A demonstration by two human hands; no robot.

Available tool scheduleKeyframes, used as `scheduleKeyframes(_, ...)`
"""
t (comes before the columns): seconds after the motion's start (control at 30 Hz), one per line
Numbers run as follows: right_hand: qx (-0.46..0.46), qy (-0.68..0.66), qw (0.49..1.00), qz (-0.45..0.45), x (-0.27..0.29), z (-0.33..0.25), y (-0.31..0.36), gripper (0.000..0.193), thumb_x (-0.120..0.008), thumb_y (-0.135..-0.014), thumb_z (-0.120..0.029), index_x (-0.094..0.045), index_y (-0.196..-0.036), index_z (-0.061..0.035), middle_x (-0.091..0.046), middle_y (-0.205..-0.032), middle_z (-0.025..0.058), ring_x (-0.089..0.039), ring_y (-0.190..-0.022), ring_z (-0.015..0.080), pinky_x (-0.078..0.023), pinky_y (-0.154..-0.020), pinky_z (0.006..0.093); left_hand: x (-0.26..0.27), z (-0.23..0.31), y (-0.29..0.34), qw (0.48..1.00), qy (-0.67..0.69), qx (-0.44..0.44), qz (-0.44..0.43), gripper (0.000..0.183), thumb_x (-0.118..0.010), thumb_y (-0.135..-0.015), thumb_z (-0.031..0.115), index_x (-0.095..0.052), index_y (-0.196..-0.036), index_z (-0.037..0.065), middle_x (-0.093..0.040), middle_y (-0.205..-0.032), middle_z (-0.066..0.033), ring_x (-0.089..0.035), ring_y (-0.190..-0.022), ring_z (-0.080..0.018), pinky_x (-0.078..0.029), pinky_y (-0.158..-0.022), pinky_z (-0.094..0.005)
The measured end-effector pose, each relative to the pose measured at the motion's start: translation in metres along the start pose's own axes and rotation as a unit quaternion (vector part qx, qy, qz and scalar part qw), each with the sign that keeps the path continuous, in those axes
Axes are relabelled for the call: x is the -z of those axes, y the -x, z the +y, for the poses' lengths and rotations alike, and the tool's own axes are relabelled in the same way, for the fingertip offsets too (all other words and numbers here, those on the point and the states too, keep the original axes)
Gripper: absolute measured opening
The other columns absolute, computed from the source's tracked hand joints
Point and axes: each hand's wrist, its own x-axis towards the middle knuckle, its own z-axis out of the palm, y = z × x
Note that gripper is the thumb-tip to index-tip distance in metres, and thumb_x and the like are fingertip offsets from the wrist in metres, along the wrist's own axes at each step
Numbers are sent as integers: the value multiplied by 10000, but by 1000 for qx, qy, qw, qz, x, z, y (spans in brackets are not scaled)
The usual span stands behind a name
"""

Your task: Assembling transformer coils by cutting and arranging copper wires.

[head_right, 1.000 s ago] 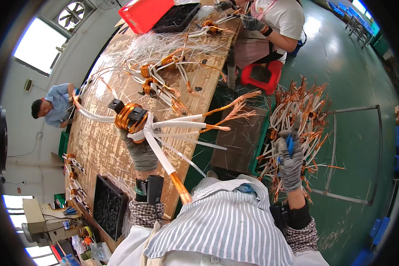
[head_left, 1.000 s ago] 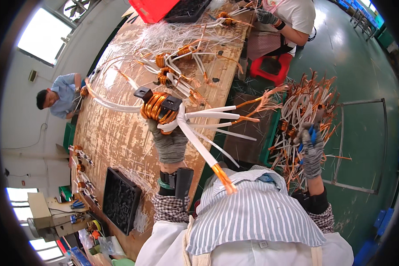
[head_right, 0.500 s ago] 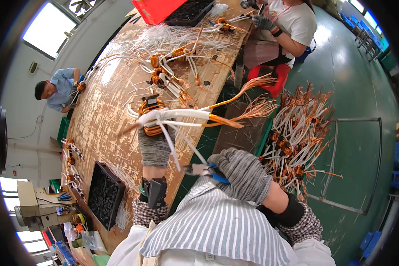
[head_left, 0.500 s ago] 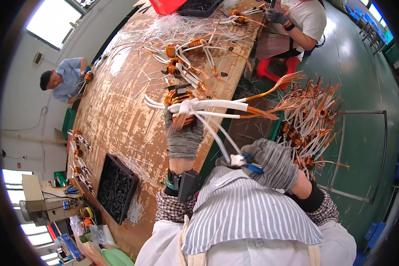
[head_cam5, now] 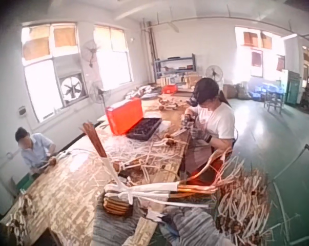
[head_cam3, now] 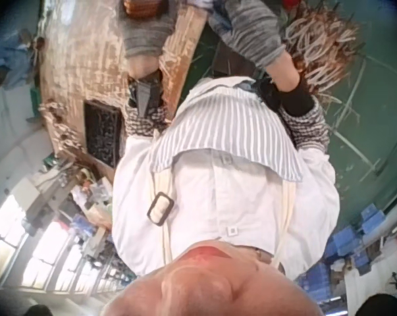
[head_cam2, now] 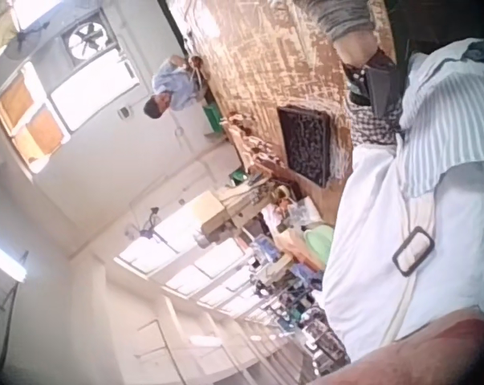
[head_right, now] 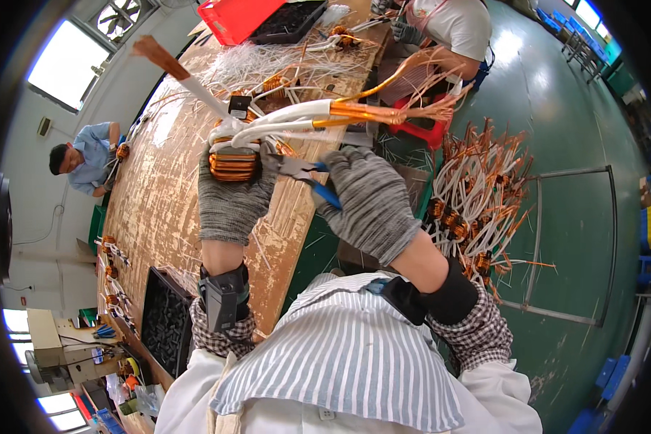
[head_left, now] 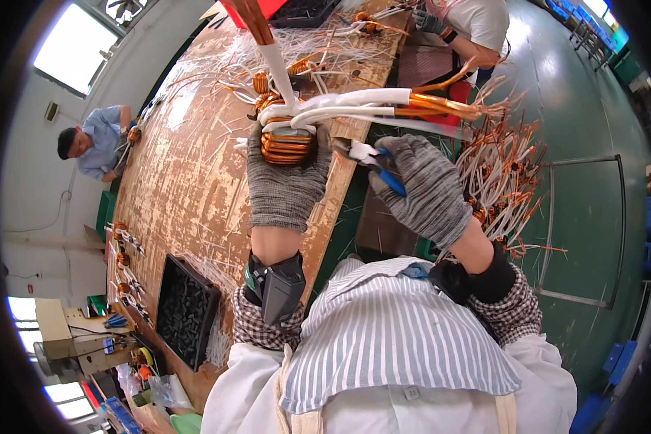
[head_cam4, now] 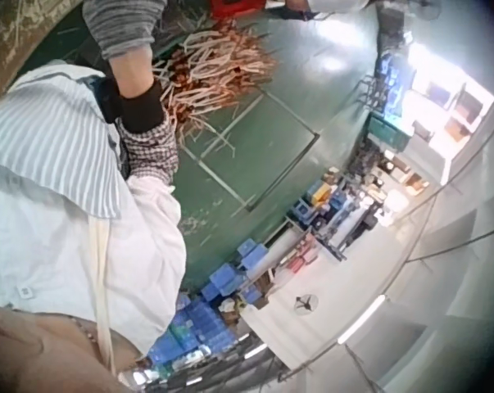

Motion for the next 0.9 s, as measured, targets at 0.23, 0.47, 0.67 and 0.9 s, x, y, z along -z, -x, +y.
scheduleKeyframes(0.23, -15, 17, 1000, -4, 9, -11, 4, 386, -636, -719, -227, -519, -1025, -22, -557, -866, 140, -549, -799, 290, -454, -696, 379, -12, -18, -8, 996, -59, -62, 37, 400, -573, -823, 295, -485, -1099, 19, -526, -1037, -159, -552, -950, -277, -505, -841, -401)
scheduleKeyframes(0.47, -43, 41, 982, 178, 103, 3, 19, 290, -603, -770, -232, -550, -978, -38, -587, -888, 124, -575, -767, 289, -454, -678, 409, -2, -28, -2, 997, -61, -28, 31, 316, -558, -852, 264, -522, -1061, 29, -571, -1003, -124, -567, -924, -247, -480, -879, -408)
scheduleKeyframes(0.67, 18, 201, 976, 82, 121, 66, -21, 264, -602, -761, -205, -555, -961, -38, -585, -875, 122, -566, -797, 281, -442, -710, 403, 18, -34, 0, 995, -78, 20, 59, 340, -573, -841, 275, -515, -1088, 48, -564, -1046, -123, -565, -963, -264, -523, -803, -410)
scheduleKeyframes(0.9, 215, 352, 905, -107, 85, 61, -24, 302, -509, -740, -172, -587, -998, -36, -558, -841, 100, -533, -809, 244, -414, -718, 357, 23, -44, 11, 991, -110, 48, 64, 343, -582, -837, 285, -495, -1111, 97, -562, -1037, -81, -573, -929, -224, -532, -755, -376)
